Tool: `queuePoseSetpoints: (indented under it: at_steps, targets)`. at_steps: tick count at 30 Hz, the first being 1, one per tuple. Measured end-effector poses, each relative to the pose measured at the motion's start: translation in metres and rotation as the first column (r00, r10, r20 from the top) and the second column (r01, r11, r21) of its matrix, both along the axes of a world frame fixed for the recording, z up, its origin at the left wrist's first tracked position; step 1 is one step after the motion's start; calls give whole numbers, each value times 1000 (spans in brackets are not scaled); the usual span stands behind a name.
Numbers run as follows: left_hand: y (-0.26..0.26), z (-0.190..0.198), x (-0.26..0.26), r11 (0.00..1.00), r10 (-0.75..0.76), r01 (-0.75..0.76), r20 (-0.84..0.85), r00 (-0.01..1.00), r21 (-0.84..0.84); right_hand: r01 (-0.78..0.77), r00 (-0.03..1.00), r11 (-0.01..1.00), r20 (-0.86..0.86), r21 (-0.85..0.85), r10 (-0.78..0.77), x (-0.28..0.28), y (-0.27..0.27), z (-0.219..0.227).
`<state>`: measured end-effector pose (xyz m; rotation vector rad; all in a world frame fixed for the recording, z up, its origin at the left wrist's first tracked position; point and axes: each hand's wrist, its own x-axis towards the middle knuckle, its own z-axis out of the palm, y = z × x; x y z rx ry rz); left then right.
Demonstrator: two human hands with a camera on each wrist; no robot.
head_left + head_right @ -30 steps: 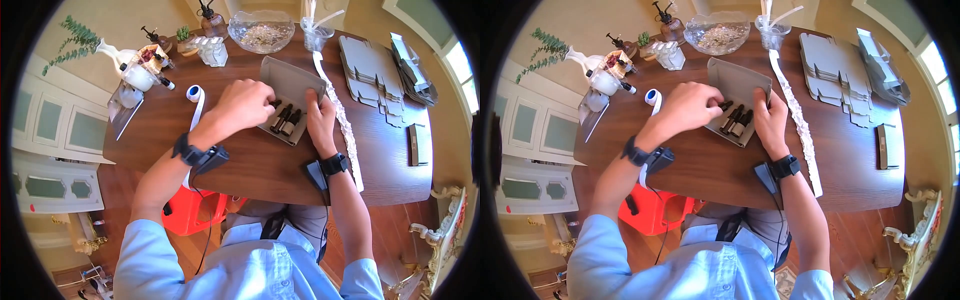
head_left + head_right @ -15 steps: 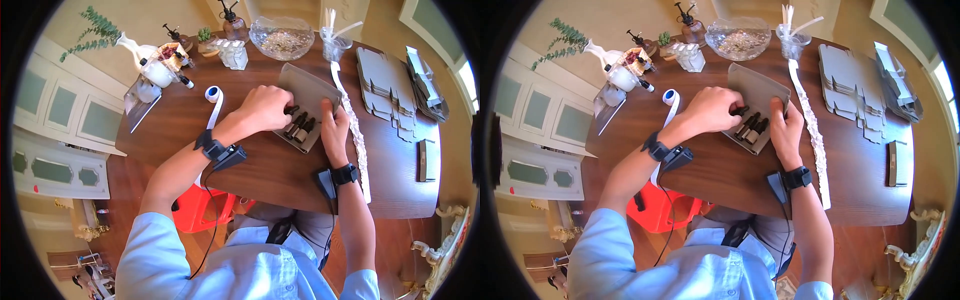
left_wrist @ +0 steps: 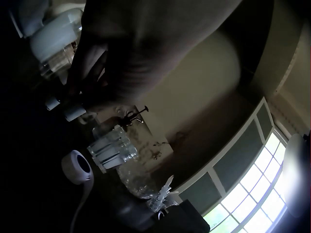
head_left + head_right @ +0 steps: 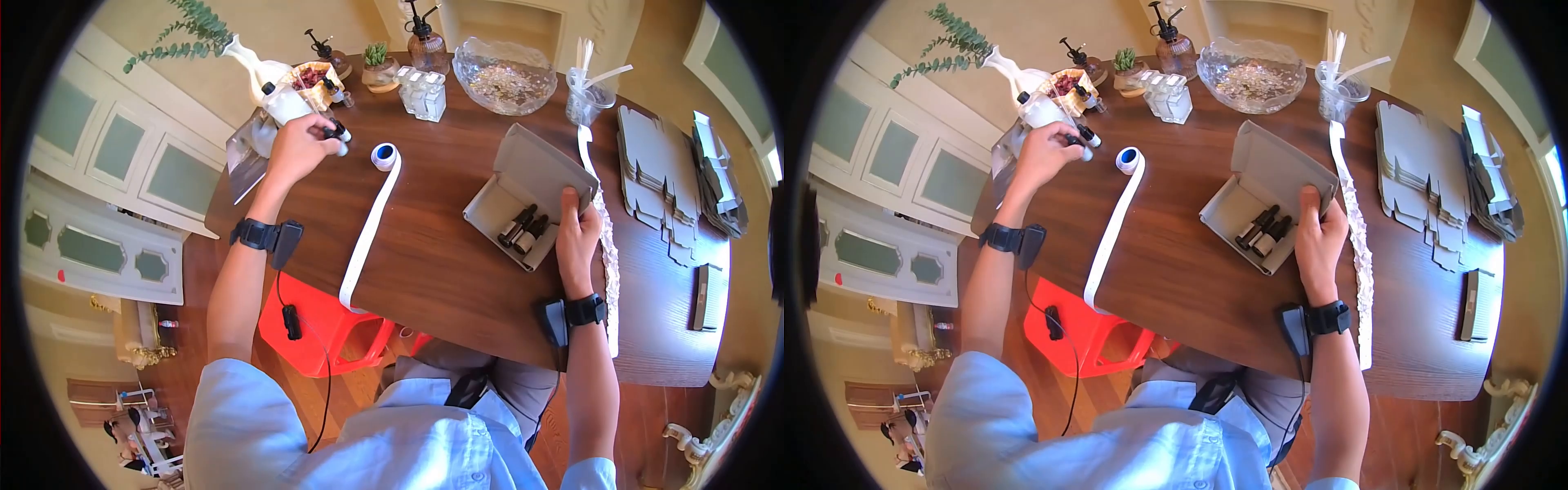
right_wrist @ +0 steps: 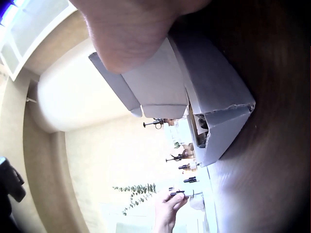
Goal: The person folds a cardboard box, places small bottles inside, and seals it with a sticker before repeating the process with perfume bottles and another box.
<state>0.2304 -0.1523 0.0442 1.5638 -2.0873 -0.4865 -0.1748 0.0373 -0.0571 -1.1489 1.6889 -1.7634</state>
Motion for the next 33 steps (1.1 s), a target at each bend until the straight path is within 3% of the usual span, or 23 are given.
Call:
queuePoseSetpoints:
  at_steps: [7, 16, 23, 25, 27, 29, 30, 31, 33]
  targets:
    - [-21, -43, 46, 959, 281, -282, -40, 959, -39, 6, 1000, 1000, -27, -16, -7, -3, -2, -8]
    - [-43, -64, 32, 968, 247, -249, -48, 968, -34, 9, 1000, 1000, -22, 16, -9, -5, -1, -10]
    - [-22, -52, 22, 974, 214, -217, -45, 976, -62, 27, 999, 999, -35, -24, -28, 0, -2, -5]
    - [-6, -36, 13, 929, 280, -276, -19, 960, -245, 38, 999, 999, 1, -7, -38, 0, -2, -4]
    - [15, -19, -9, 921, 238, -235, -27, 971, -311, 15, 1000, 1000, -16, 14, -15, -1, -2, -5]
    - [35, -8, -38, 973, -8, -66, -317, 948, -222, 19, 1000, 1000, -17, 24, -19, 6, -2, 0]
    - [48, -2, -58, 986, -53, -10, -365, 929, -168, 12, 1000, 1000, 10, -8, -12, 7, -3, -2]
    - [64, 6, -81, 989, -73, 18, -380, 922, -145, 9, 1000, 999, 26, -42, -8, 5, -3, -1]
    - [94, 21, -127, 970, -239, 227, -180, 954, -85, 19, 999, 1000, 30, -25, -18, 7, -2, 4]
